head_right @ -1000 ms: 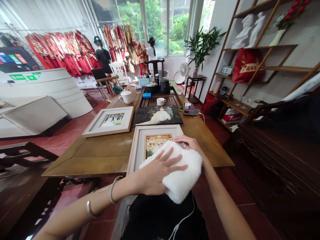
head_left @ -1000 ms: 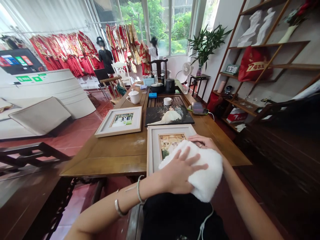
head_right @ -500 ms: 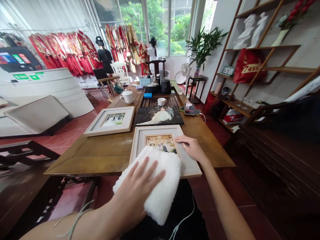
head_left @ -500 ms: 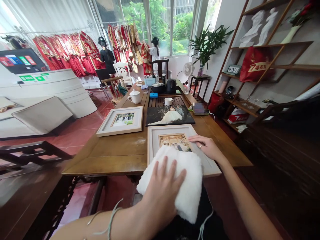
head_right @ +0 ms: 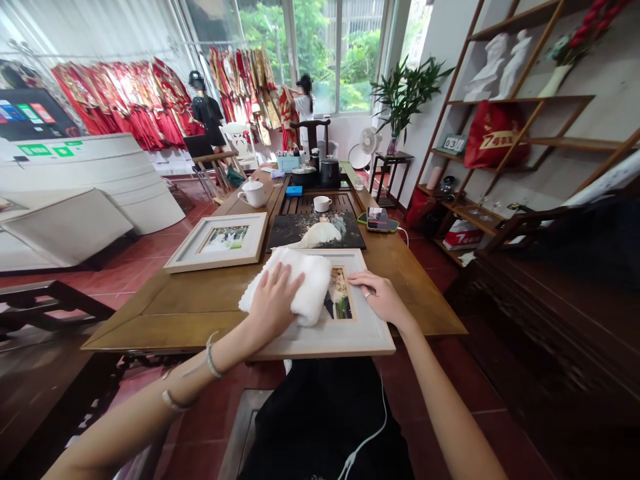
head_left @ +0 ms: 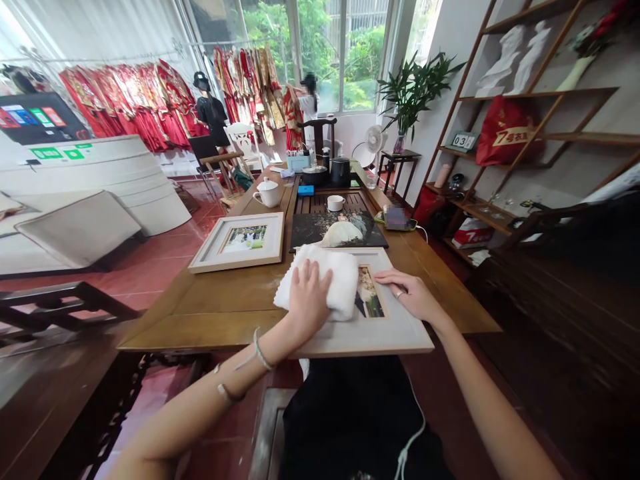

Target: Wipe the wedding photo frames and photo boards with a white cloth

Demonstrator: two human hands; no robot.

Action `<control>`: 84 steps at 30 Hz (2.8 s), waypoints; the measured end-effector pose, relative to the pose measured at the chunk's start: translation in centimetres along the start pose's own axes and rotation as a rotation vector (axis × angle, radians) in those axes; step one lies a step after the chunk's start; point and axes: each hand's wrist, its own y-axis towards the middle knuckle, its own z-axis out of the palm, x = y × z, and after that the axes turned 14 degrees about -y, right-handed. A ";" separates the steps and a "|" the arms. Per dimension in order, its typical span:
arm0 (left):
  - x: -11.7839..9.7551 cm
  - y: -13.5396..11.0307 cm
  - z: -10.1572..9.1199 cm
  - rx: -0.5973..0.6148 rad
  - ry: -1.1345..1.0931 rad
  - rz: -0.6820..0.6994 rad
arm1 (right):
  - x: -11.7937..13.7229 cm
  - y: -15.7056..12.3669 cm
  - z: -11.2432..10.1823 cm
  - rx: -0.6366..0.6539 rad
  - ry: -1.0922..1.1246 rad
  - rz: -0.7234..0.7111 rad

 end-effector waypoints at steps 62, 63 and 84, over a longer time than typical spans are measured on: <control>3.2 4.7 0.3 -0.196 -0.118 0.032 | 1.1 0.0 -0.2 0.080 -0.042 0.029; 3.1 5.4 0.3 -0.200 -0.112 0.075 | 1.1 -0.1 -0.2 0.080 -0.043 0.031; 0.0 -5.9 -3.1 0.274 -0.196 0.421 | 1.9 -0.2 0.6 -0.044 -0.076 0.111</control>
